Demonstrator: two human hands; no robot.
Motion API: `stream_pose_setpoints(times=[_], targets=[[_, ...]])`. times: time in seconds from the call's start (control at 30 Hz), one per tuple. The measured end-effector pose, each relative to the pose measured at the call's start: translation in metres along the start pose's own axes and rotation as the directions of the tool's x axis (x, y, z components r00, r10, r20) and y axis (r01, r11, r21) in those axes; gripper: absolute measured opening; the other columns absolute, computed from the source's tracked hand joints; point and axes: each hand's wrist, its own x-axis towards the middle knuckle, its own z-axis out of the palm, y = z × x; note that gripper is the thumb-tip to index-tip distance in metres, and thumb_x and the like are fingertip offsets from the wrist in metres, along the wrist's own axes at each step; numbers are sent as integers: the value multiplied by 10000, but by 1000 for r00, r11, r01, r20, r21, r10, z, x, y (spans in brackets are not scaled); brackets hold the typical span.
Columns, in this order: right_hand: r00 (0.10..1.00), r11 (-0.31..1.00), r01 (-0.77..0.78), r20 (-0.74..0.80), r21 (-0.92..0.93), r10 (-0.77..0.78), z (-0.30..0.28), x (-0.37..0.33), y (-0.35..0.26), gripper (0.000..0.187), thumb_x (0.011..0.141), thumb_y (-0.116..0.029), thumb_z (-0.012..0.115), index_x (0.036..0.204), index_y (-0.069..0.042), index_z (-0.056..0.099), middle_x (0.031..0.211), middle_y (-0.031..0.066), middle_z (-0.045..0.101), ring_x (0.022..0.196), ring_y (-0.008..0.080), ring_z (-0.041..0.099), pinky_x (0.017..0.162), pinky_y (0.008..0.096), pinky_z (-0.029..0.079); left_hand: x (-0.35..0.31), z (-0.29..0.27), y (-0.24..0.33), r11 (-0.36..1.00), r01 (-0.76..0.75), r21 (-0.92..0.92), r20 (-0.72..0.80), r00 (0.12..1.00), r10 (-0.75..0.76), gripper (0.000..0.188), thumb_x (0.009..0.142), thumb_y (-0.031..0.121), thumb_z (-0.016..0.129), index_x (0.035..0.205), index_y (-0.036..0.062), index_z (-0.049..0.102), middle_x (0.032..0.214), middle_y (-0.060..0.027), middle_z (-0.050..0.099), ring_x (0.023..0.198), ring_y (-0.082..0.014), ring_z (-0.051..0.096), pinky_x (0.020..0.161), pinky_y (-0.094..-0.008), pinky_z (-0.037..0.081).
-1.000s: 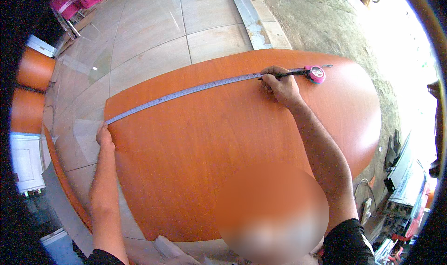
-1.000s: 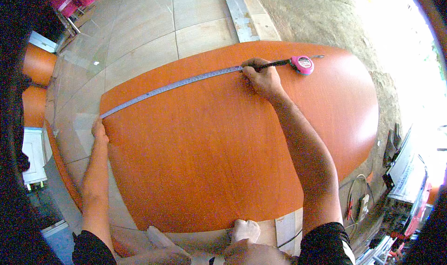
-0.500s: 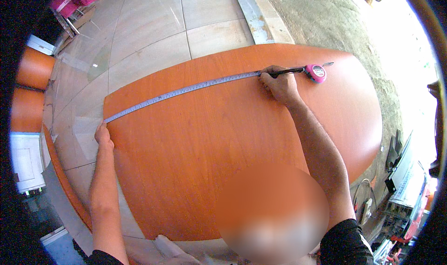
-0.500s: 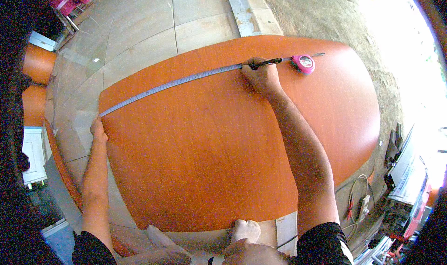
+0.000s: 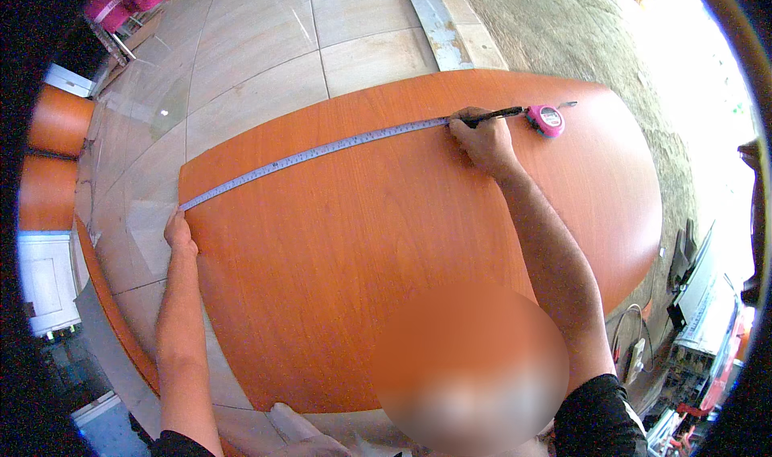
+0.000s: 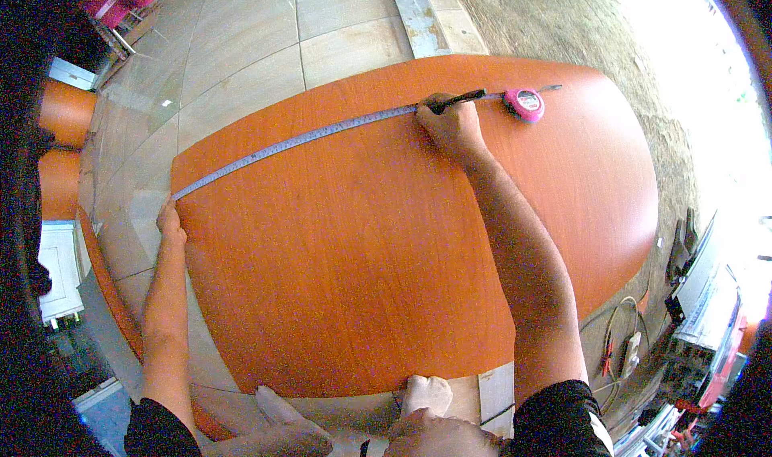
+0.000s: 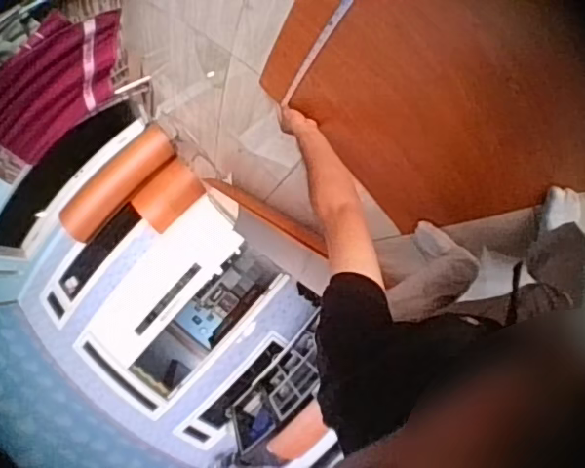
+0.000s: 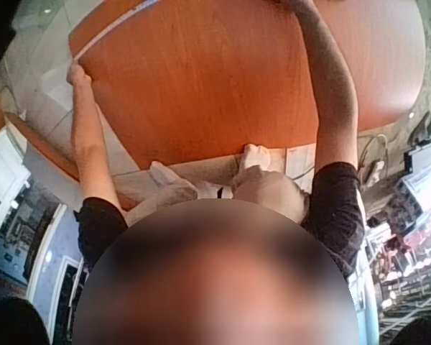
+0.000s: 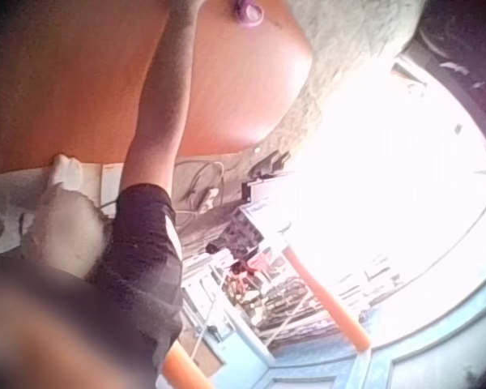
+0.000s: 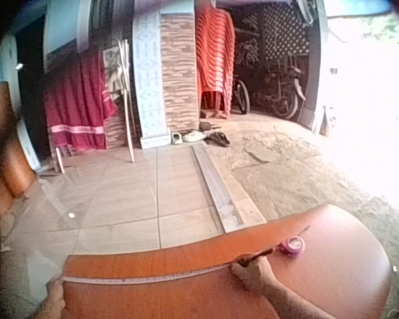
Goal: The person marks a large grey sheet with a pen and ruler, then uses an angle grinder to cut it into two pieces. The person then flips the sheet to reveal an orange side, measures it with a tape measure, and marks it with a pen.
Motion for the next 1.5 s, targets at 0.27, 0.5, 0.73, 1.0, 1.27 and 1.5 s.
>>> stream_pose_setpoints(times=[0.27,0.5,0.73,1.0,1.27,1.5], targets=[[1000,1000,-6,17,28,6,-3,-2,-4,207,867,-218,694,939,-32,751,794,127,732,744,251,700,722,400,553,0,-1,-2,1000,1,10,-7,1000,-1,408,1035,136,575,1398,-48,598,1410,-139,633,1278,-257,598,1111,-380,438],[999,999,-48,-14,-16,48,-1,0,-4,208,897,-214,683,966,-29,746,831,141,736,742,217,700,713,377,556,12,-5,-7,998,1,60,2,1000,-1,423,1024,147,586,1402,-44,598,1435,-129,617,1291,-258,589,1110,-383,433],[791,677,90,-360,-730,-495,-70,-14,15,340,978,-341,689,1255,-146,672,1237,80,712,1202,240,629,1018,468,464,14,-7,-8,999,19,47,-12,1000,-18,414,1024,156,580,1397,-20,611,1429,-127,620,1305,-260,580,1120,-395,433],[936,645,183,-69,-742,-345,-117,-23,43,373,961,-303,665,1301,-152,633,1299,82,637,1299,320,526,1051,506,441,5,-4,8,989,94,-110,-1,996,-95,472,1009,175,605,1437,-17,557,1374,-121,634,1244,-292,605,1097,-435,458],[858,600,434,106,-672,-502,-143,-104,15,286,851,-255,767,1087,-119,680,1052,99,661,998,337,635,771,440,570,67,-81,-6,957,124,-264,-70,987,-147,417,991,182,652,1363,21,555,1289,-112,596,1242,-248,543,1069,-397,459],[879,710,427,72,-560,-472,-150,-257,8,306,670,-105,758,971,-102,703,950,120,685,844,350,639,683,459,558,34,-125,37,917,-66,-393,169,975,143,378,995,127,657,1345,38,548,1220,-78,596,1133,-188,573,1007,-342,493]])
